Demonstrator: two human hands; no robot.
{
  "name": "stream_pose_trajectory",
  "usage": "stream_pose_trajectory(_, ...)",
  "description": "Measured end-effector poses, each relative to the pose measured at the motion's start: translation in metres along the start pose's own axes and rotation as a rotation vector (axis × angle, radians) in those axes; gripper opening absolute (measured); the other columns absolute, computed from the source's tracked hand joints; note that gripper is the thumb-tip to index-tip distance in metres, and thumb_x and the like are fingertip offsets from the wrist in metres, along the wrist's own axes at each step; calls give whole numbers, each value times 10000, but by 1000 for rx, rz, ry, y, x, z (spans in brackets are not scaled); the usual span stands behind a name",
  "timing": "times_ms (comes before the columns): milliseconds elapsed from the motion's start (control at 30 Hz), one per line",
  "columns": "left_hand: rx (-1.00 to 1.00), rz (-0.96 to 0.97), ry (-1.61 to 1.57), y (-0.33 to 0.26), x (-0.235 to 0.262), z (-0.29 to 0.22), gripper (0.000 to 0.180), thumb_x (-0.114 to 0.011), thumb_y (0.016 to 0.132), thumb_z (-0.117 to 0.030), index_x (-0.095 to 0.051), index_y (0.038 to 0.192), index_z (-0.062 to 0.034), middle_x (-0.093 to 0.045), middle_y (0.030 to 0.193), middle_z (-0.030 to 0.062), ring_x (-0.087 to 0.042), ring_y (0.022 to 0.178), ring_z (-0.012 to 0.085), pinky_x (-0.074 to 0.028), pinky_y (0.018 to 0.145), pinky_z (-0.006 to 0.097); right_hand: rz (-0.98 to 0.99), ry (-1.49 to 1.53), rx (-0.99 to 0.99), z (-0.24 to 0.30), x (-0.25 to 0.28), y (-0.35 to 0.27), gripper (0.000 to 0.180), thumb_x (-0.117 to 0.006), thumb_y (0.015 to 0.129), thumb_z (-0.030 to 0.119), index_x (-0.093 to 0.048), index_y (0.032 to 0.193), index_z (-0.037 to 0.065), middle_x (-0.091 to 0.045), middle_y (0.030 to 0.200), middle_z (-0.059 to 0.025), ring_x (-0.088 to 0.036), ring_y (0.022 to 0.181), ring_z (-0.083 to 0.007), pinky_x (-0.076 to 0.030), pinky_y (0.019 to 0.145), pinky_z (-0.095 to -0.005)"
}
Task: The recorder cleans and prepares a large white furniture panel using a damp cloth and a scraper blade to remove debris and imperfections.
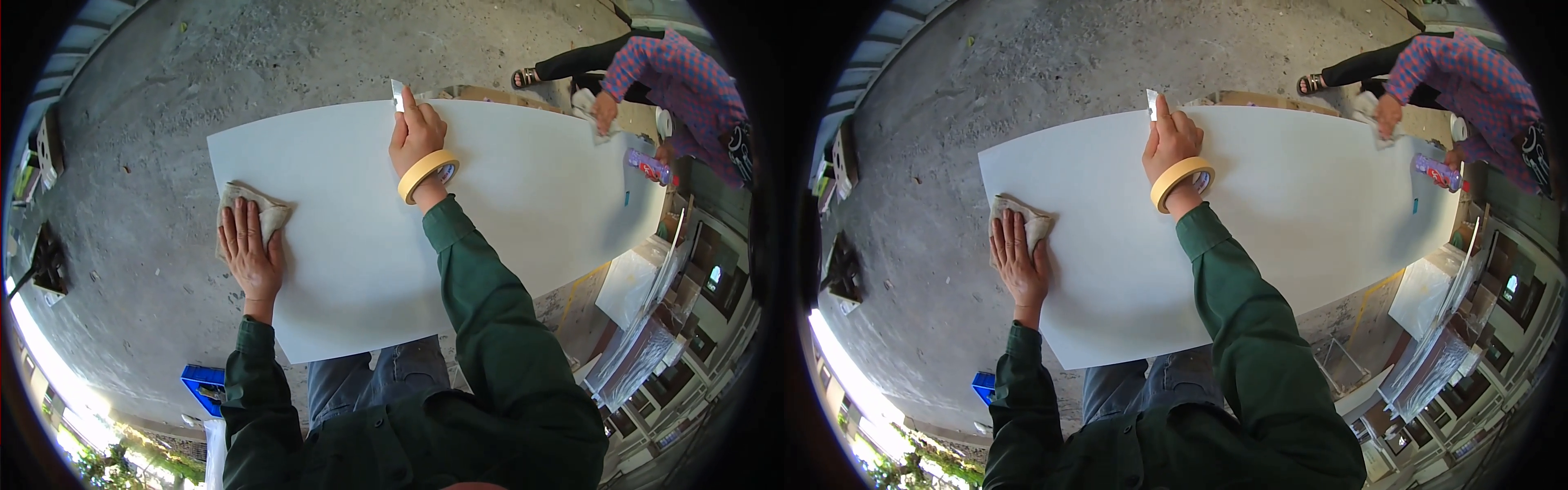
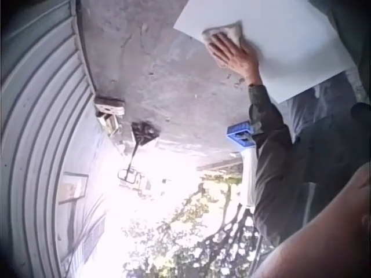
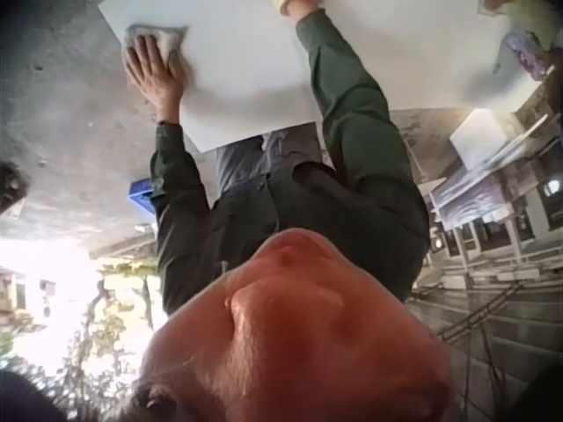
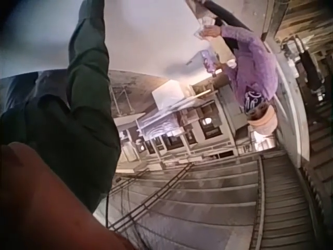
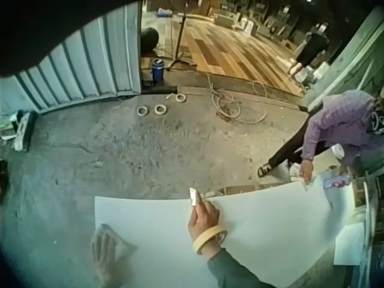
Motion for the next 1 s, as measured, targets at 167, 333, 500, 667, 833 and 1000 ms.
stream_pose_trajectory(167,37,29,-19,-6,-3,1,544,-468,933,-314,-393,1415,-75,-355,1485,90,-258,1398,331,-155,1145,468,2,12,44,31,-18,-2,452,-552,880,95,-476,1323,54,-563,926,-91,-536,919,-266,-378,876,-399)
stream_pose_trajectory(333,68,68,-53,-29,-4,5,551,-498,918,-307,-402,1412,-83,-353,1487,84,-261,1396,335,-152,1146,470,18,19,62,53,-33,1,458,-557,876,86,-483,1326,61,-564,919,-80,-542,911,-258,-382,877,-396)
stream_pose_trajectory(500,83,64,-90,-31,-2,6,541,-527,908,-307,-433,1394,-88,-381,1469,79,-281,1387,329,-165,1142,476,15,24,105,82,-49,-2,455,-562,873,78,-498,1324,69,-564,891,-67,-545,900,-253,-386,882,-390)
stream_pose_trajectory(667,95,69,-126,-31,-2,8,549,-549,899,-322,-442,1390,-103,-380,1471,68,-289,1385,323,-174,1138,477,54,37,141,111,-64,-2,449,-564,870,80,-504,1315,68,-553,855,-67,-543,889,-257,-386,884,-405)
stream_pose_trajectory(833,84,67,-157,-31,0,10,562,-577,879,-279,-441,1383,-71,-388,1463,93,-288,1383,336,-176,1138,482,40,45,179,136,-75,-2,445,-558,872,84,-504,1313,73,-551,844,-64,-543,877,-259,-388,878,-411)
stream_pose_trajectory(1000,92,84,-156,-31,0,11,568,-571,881,-293,-436,1389,-77,-380,1469,85,-291,1382,334,-178,1137,483,111,44,192,152,-85,-2,467,-542,875,102,-463,1331,37,-569,937,-105,-538,935,-275,-364,897,-419)
Point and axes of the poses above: each hand's wrist, its own y-axis towards the middle knuckle, its own x-axis out of the back of the hand, z = x × y, the point moved 5 cm from there along y, towards the middle knuckle
